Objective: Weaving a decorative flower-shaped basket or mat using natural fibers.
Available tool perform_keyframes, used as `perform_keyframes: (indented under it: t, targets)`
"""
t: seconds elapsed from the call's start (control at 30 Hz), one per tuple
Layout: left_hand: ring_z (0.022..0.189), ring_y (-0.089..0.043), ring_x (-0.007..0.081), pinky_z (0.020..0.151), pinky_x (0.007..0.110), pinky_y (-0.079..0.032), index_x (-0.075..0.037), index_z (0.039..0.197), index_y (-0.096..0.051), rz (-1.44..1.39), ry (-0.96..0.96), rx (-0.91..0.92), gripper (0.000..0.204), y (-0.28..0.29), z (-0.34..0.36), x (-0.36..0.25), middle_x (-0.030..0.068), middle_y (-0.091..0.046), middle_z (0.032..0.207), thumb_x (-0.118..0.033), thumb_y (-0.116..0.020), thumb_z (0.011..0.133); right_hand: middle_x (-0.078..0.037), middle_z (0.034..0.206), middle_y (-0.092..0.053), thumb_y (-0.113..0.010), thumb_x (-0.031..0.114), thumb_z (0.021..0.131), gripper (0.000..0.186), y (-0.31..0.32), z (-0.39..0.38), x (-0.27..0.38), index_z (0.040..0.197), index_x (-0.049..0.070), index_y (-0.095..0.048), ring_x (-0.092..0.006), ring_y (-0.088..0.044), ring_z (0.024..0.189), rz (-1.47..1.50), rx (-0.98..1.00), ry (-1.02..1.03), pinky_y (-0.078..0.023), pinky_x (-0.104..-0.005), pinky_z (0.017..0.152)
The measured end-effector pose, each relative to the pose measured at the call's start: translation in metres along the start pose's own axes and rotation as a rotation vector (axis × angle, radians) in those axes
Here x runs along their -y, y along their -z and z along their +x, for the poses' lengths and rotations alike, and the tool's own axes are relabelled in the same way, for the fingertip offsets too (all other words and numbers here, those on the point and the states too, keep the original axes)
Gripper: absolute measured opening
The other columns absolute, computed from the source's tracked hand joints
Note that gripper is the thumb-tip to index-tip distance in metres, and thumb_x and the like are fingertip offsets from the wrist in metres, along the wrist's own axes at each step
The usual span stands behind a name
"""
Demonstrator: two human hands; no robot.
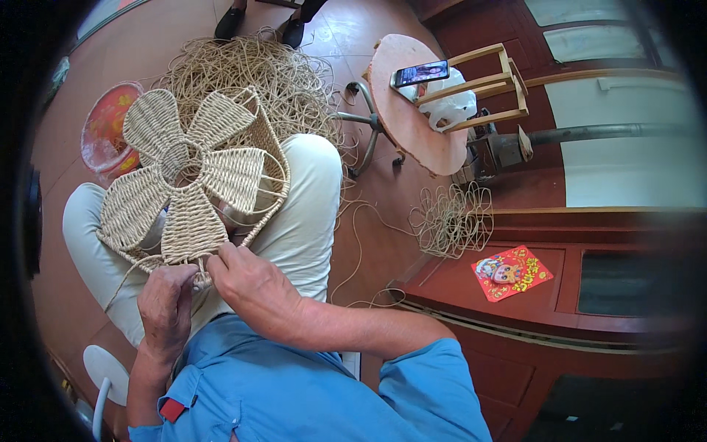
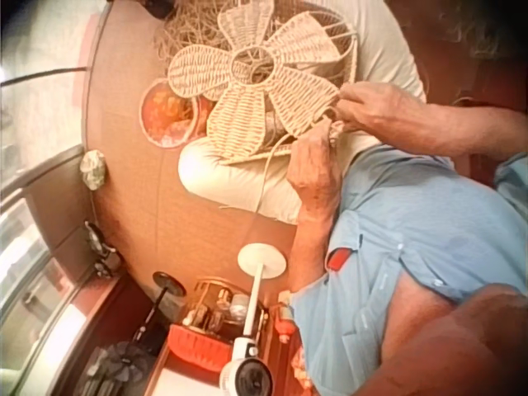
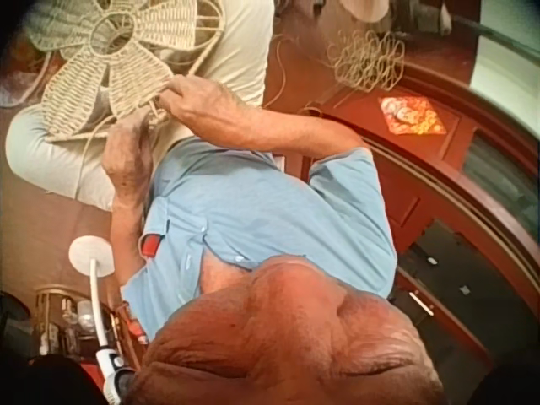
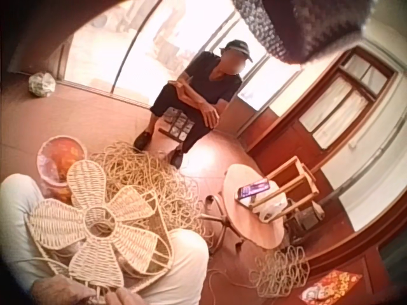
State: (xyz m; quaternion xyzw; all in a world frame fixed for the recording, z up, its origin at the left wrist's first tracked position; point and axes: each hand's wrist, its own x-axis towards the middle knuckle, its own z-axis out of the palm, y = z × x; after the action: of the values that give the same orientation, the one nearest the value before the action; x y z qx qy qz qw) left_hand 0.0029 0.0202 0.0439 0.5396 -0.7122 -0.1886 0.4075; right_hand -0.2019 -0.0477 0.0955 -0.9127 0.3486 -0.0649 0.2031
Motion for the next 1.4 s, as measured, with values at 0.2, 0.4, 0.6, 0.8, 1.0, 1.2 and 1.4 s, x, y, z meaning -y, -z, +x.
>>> perform_keyframes:
  t: [0.2, 0.4, 0.6, 0.8, 1.0, 1.2, 1.4]
  targets:
    - [0.090, -0.073, 0.0340, 0.078, 0.044, -0.058, -0.002, 0.117, -0.069, -0.032, 0.027, -0.006, 0.033, -0.004, -0.005, 0.003, 0.0141, -0.074, 0.103, 0.013, -0.071, 0.088, -0.013, 0.094, -0.054, -0.073, 0.009, 0.097, 0.017, -0.022, -0.017, 0.007, 0.101, 0.002, -0.058, -0.0302, -0.065, 0.084, -0.003, -0.145, -0.099, -0.056, -0.0416, 0.073]
    - [0.092, -0.073, 0.0345, 0.078, 0.044, -0.058, -0.001, 0.117, -0.068, -0.015, 0.010, -0.020, 0.034, -0.007, -0.005, 0.003, 0.0147, -0.072, 0.103, 0.014, -0.070, 0.087, -0.013, 0.093, -0.057, -0.077, 0.010, 0.096, 0.019, -0.030, -0.020, 0.002, 0.101, 0.002, -0.060, -0.0316, -0.066, 0.081, 0.224, -0.236, -0.142, -0.056, -0.0427, 0.070]
    - [0.095, -0.072, 0.0354, 0.080, 0.046, -0.059, -0.002, 0.120, -0.066, -0.026, -0.040, -0.035, 0.039, -0.008, -0.007, 0.008, 0.0165, -0.071, 0.105, 0.014, -0.068, 0.084, -0.013, 0.089, -0.060, -0.078, 0.015, 0.097, 0.017, -0.022, -0.014, -0.011, 0.098, 0.005, -0.065, -0.0289, -0.066, 0.079, 0.545, -0.033, -0.284, -0.054, -0.0404, 0.069]
    - [0.096, -0.072, 0.0366, 0.081, 0.046, -0.058, -0.002, 0.118, -0.064, -0.081, 0.052, -0.051, 0.036, -0.010, -0.011, 0.009, 0.0156, -0.069, 0.105, 0.014, -0.067, 0.087, -0.011, 0.086, -0.064, -0.081, 0.013, 0.092, 0.015, -0.011, -0.005, -0.005, 0.096, 0.004, -0.069, -0.0257, -0.066, 0.074, 0.537, -0.003, -0.353, -0.054, -0.0388, 0.067]
    - [0.093, -0.072, 0.0346, 0.078, 0.043, -0.057, -0.003, 0.119, -0.062, -0.216, 0.210, -0.035, 0.035, 0.002, -0.017, -0.002, 0.0146, -0.068, 0.103, 0.015, -0.067, 0.090, -0.009, 0.090, -0.064, -0.084, 0.009, 0.091, 0.016, -0.016, 0.000, -0.006, 0.100, 0.004, -0.071, -0.0259, -0.067, 0.076, 0.484, -0.083, -0.239, -0.054, -0.0394, 0.068]
    - [0.078, -0.057, 0.0053, 0.067, 0.023, -0.048, -0.003, 0.115, -0.058, -0.275, 0.431, 0.017, 0.022, 0.014, -0.026, -0.018, 0.0050, -0.068, 0.106, 0.013, -0.064, 0.100, -0.007, 0.097, -0.069, -0.085, 0.011, 0.090, 0.014, -0.033, -0.003, -0.019, 0.102, 0.007, -0.078, -0.0248, -0.071, 0.083, 0.507, -0.201, -0.107, -0.058, -0.0382, 0.073]
    - [0.071, -0.064, 0.0231, 0.066, 0.037, -0.052, -0.003, 0.114, -0.057, -0.367, 0.529, -0.029, 0.029, 0.012, -0.029, -0.012, 0.0089, -0.066, 0.093, 0.013, -0.066, 0.092, -0.004, 0.097, -0.069, -0.086, 0.020, 0.087, 0.015, -0.047, -0.005, -0.029, 0.097, 0.011, -0.079, -0.0263, -0.070, 0.087, 0.249, -0.279, 0.029, -0.056, -0.0397, 0.073]
